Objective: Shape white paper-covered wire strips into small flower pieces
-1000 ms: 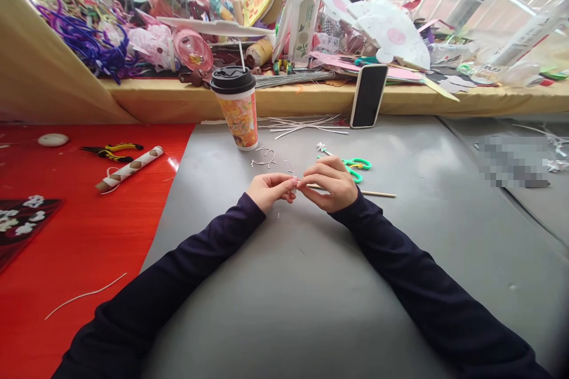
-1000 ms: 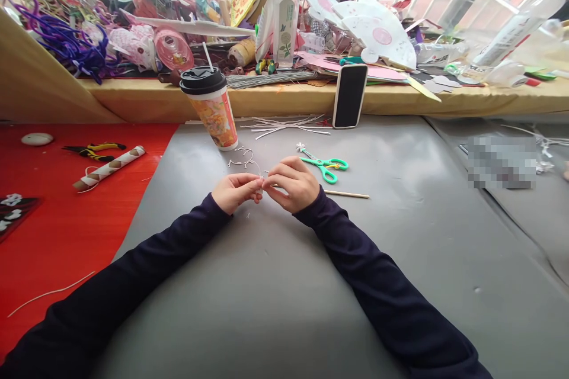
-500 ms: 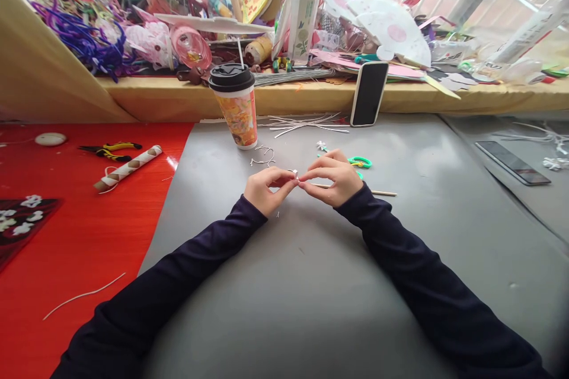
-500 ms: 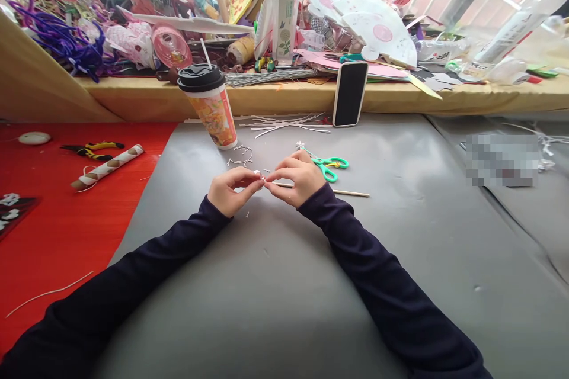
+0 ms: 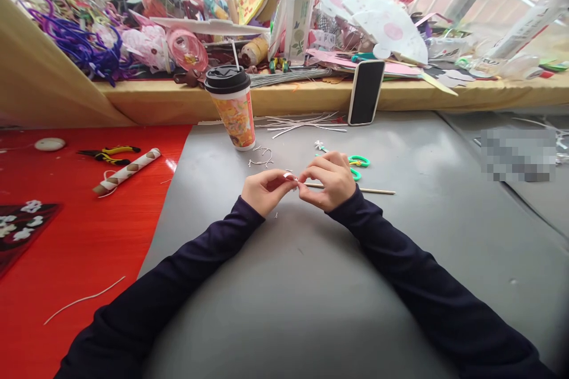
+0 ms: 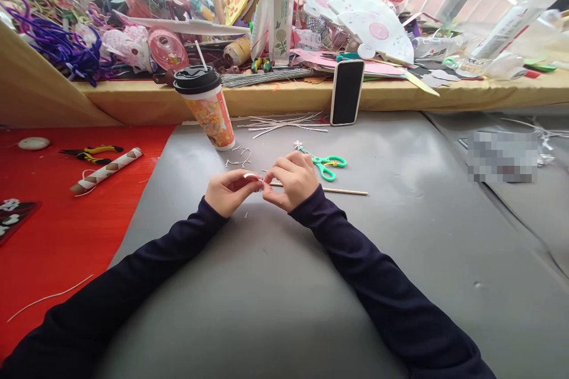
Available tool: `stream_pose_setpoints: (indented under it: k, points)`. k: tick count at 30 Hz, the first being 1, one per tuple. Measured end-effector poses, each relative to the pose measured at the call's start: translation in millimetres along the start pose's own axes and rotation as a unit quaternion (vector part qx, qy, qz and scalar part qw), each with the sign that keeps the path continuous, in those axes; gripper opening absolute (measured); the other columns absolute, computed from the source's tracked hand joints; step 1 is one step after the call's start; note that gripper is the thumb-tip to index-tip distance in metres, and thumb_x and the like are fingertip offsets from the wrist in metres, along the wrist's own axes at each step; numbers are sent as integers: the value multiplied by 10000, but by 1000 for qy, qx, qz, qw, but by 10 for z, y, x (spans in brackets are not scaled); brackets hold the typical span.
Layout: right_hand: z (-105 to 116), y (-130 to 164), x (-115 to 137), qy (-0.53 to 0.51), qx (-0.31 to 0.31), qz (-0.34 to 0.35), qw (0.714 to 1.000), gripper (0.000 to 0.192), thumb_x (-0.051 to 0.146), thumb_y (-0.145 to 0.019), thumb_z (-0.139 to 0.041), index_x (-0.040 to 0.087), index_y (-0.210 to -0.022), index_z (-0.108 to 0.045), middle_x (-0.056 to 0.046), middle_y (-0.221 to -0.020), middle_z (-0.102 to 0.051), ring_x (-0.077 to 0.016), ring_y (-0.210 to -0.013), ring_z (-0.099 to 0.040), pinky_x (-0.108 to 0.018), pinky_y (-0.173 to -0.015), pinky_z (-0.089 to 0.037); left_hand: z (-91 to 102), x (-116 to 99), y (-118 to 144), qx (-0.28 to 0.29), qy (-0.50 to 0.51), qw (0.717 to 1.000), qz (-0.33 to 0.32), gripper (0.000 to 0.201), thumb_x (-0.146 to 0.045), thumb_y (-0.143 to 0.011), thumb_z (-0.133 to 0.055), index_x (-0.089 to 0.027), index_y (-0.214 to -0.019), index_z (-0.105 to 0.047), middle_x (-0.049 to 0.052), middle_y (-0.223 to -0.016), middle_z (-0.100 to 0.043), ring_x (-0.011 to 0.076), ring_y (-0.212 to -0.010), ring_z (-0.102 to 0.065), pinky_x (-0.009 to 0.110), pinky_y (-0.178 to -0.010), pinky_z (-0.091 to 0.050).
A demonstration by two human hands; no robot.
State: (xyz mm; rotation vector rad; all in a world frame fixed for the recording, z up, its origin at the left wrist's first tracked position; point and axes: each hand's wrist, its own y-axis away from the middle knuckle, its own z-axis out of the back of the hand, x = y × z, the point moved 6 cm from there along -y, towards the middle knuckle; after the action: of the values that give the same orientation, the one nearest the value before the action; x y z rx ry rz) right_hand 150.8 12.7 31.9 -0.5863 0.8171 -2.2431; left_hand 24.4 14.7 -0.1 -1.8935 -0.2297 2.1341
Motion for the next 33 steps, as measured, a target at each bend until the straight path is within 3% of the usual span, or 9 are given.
stream_pose_setpoints:
  k: [5,15,21,26,33]
  points:
    - [20,-3,-7,-78,-43,-82,993,47,226,-643,-559,220,-603,-582,4,-592,-505,-155,-678,-412,-325,-701,-345,-1,45,-18,-36,120,991,50,207,-274,-558,-683,-118,-677,-617,33,-683,-612,135,-624,-582,306,-630,-520]
    - [-49,51,26,-167,-88,-206,960,83,241,-684,-554,201,-618,-584,6,-575,-462,-136,-644,-415,-289,-651,-390,59,7,-9,-70,167,982,62,204,-258,-570,-684,-105,-691,-625,14,-649,-613,111,-567,-575,337,-639,-538]
    - [-158,95,-71,-232,-55,-260,936,192,349,-738,-507,207,-718,-635,-2,-596,-533,-132,-619,-438,-276,-584,-397,88,43,-13,-106,196,971,89,264,-281,-538,-703,-99,-705,-611,40,-704,-637,137,-614,-599,337,-642,-540]
    - [-99,89,-127,-258,-55,-266,927,256,326,-799,-413,206,-803,-639,-15,-682,-577,-135,-661,-482,-280,-594,-411,77,98,-38,-87,226,962,126,278,-285,-552,-694,-95,-735,-605,39,-715,-626,141,-591,-607,354,-662,-527]
    - [-36,25,-11,-169,-49,-132,975,167,267,-750,-516,239,-855,-642,-14,-719,-577,-141,-703,-481,-308,-689,-417,35,157,-54,-49,231,958,164,279,-312,-561,-680,-81,-702,-612,-3,-542,-550,114,-506,-573,316,-584,-524]
